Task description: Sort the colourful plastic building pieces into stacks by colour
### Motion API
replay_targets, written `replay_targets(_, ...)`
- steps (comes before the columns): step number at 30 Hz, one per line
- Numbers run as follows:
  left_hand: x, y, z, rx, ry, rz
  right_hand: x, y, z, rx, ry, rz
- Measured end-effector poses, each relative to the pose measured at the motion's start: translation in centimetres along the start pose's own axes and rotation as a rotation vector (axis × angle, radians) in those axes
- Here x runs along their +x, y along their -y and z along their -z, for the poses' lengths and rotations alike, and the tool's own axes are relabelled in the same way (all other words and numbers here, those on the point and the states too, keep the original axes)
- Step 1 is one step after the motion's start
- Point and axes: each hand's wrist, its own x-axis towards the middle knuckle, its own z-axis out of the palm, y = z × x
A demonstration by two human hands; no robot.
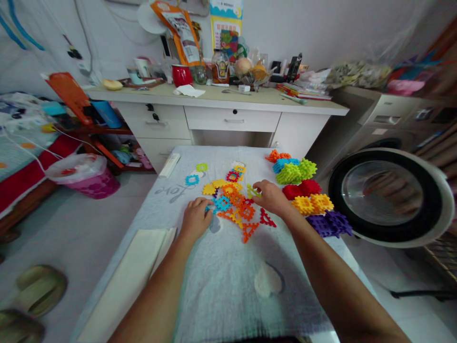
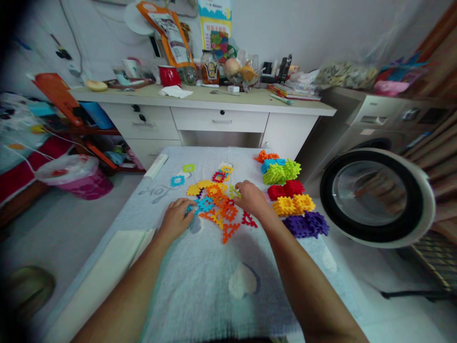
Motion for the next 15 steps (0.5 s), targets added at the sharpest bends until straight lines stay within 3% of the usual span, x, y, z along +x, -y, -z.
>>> replay_targets(5, 0.0, 0.0, 0.0, 0.009, -0.002, 0.006, 1.1, -6.0, 5.0, -0.145, -0.125, -0.082)
replay_targets(9, 0.0, 0.1, 0.0, 0.000, 0.003, 0.000, 1.9, -12.0, 8.5, -0.230, -0.270, -0.239)
replay_targets(12, 0.0, 0.1, 0.0, -0.003, 0.001, -0.002, 2.3, -15.7, 9.7, -0.268, -0.301, -0.328)
replay_targets(15, 0.0, 0.1, 0.0, -0.001, 0.001, -0.003, 2.6, -18.0, 9.6, -0.304, -0.276, -0.386)
